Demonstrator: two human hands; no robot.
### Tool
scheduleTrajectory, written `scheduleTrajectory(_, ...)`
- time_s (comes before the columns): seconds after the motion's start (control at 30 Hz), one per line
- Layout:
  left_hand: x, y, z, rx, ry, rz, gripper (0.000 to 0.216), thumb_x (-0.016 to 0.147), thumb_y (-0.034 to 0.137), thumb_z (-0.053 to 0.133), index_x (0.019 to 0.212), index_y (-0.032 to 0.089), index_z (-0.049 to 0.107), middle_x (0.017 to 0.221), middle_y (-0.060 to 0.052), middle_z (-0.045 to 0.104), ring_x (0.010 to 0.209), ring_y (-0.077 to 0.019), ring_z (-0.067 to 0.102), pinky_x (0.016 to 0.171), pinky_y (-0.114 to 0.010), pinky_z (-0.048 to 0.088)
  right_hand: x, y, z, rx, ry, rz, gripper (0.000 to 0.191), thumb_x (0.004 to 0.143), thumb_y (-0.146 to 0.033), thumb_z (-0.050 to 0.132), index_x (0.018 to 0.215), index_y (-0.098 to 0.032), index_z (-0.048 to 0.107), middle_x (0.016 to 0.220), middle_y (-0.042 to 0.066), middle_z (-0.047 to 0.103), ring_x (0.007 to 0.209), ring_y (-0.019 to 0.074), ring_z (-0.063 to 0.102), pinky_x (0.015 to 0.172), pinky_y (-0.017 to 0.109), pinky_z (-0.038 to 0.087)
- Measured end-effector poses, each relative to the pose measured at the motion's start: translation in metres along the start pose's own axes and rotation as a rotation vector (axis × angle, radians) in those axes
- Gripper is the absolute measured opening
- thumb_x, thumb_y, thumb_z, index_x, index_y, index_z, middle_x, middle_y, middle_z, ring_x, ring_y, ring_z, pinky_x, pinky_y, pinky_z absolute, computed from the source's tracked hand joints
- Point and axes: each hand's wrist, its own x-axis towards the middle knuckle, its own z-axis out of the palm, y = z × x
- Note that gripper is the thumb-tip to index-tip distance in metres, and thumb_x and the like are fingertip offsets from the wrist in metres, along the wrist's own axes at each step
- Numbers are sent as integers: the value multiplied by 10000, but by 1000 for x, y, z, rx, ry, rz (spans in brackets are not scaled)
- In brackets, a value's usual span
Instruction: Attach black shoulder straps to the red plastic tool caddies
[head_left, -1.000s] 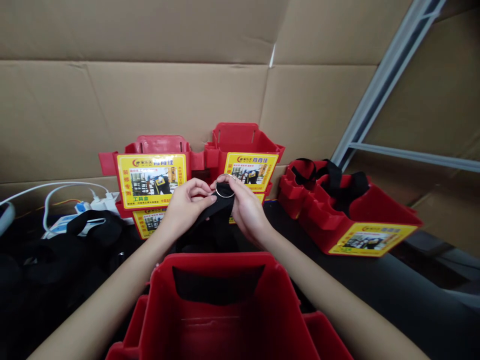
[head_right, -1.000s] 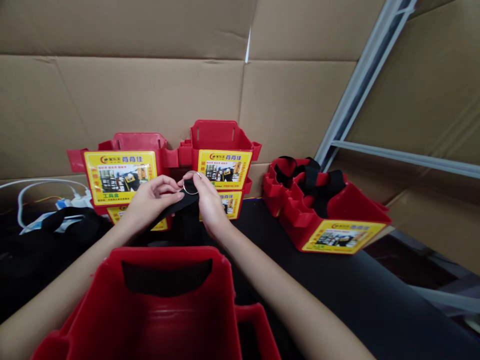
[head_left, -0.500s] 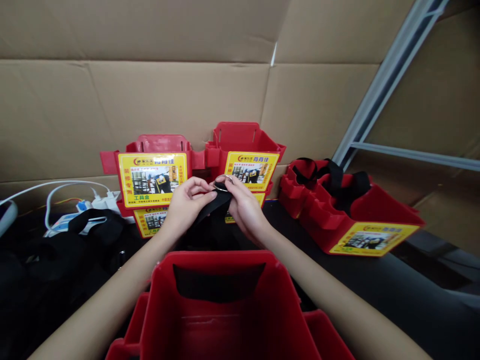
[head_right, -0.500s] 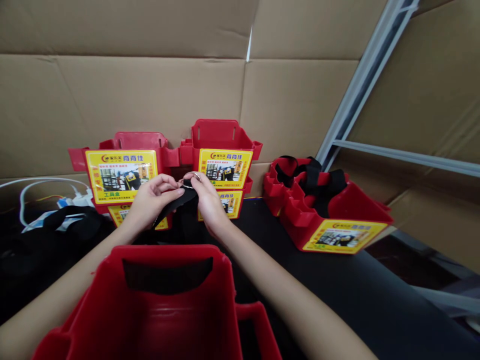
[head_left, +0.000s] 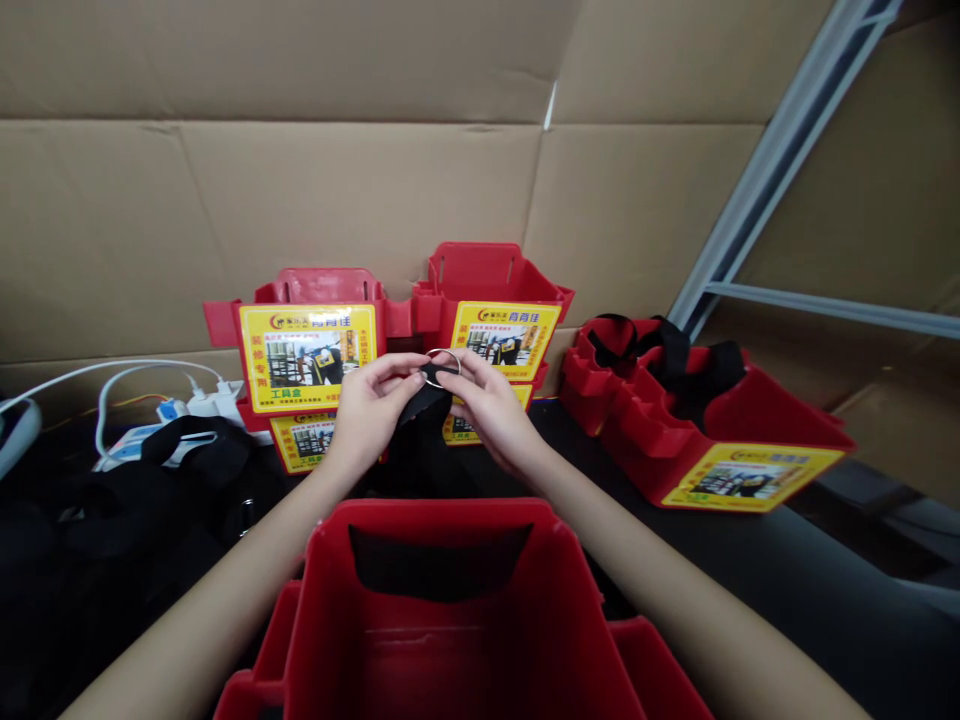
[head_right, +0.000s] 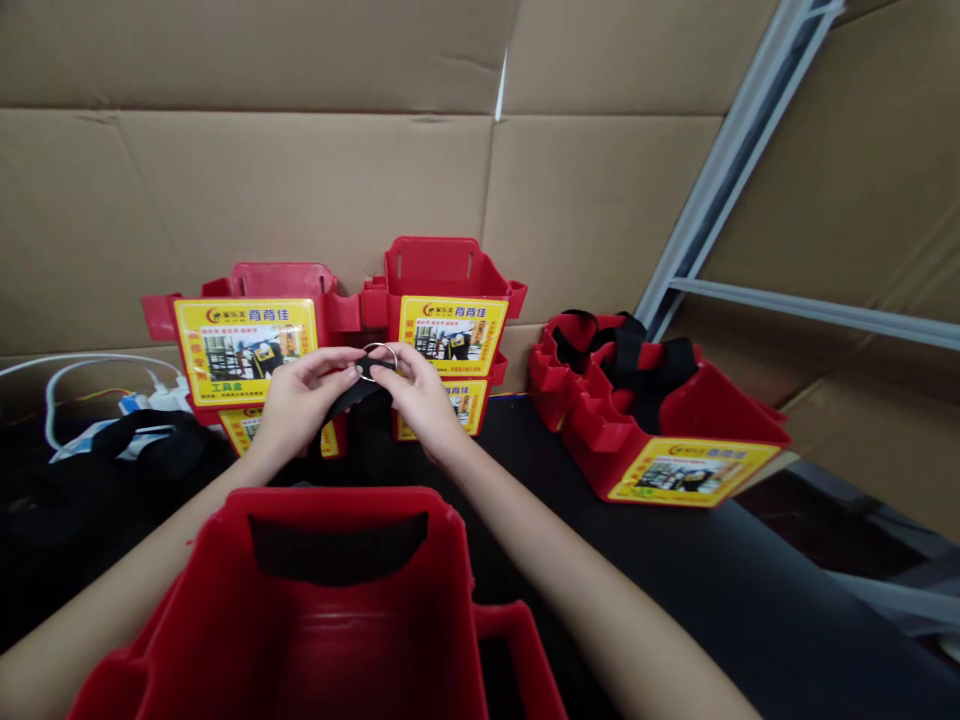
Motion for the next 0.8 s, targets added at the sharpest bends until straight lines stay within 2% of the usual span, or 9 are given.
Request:
scheduleTrajectory(0.2, -3, 3, 0, 123, 5, 25, 171, 727, 209, 593, 861, 123, 656, 832, -51, 694, 724, -143, 637, 658, -231, 507, 4, -1, -7, -181, 4, -127, 161, 686, -237, 623, 789, -159, 526, 840, 5, 546, 616, 59, 483, 489, 162, 381)
scheduleTrajectory(0.33, 1, 10, -7, 303, -115, 46, 175, 745, 131, 511, 846, 129, 653, 801, -44, 686, 717, -138, 630, 653, -233, 494, 3, 2, -7, -277, 37, -131, 198, 684, -276, 638, 756, -154, 500, 782, -4, 540, 506, 53, 491, 396, 170, 417)
scheduleTrajectory(0.43, 3, 14, -13, 430, -166, 43, 110, 733, 181, 559, 790, 137, 642, 746, -40, 671, 677, -148, 619, 623, -246, 485, 0, 2, -5, -321, 17, -108, 197, 701, -296, 622, 757, -159, 493, 746, -13, 523, 513, 68, 518, 402, 199, 486)
scheduleTrajectory(0.57, 4, 18, -16, 740, -171, 246, 65, 742, 197, 587, 769, 152, 626, 777, -35, 652, 707, -154, 601, 667, -269, 454, -1, 1, -4, -297, -34, -72, 212, 692, -300, 627, 780, -166, 489, 800, -7, 501, 548, 71, 524, 386, 196, 502)
scheduleTrajectory(0.67, 5, 22, -18, 881, -181, 349, 41, 761, 163, 564, 774, 157, 603, 815, -29, 628, 747, -153, 580, 700, -274, 433, 0, -1, -5, -201, -109, -72, 227, 695, -259, 622, 867, -187, 493, 866, 2, 498, 620, 83, 533, 414, 192, 515)
scheduleTrajectory(0.8, 6, 26, -19, 771, -158, 339, 31, 764, 153, 564, 781, 157, 589, 817, -19, 619, 759, -140, 569, 698, -253, 426, 0, -5, -8, -162, -266, -140, 419, 730, -206, 592, 1118, -280, 452, 1048, 12, 501, 586, 56, 493, 413, 167, 480)
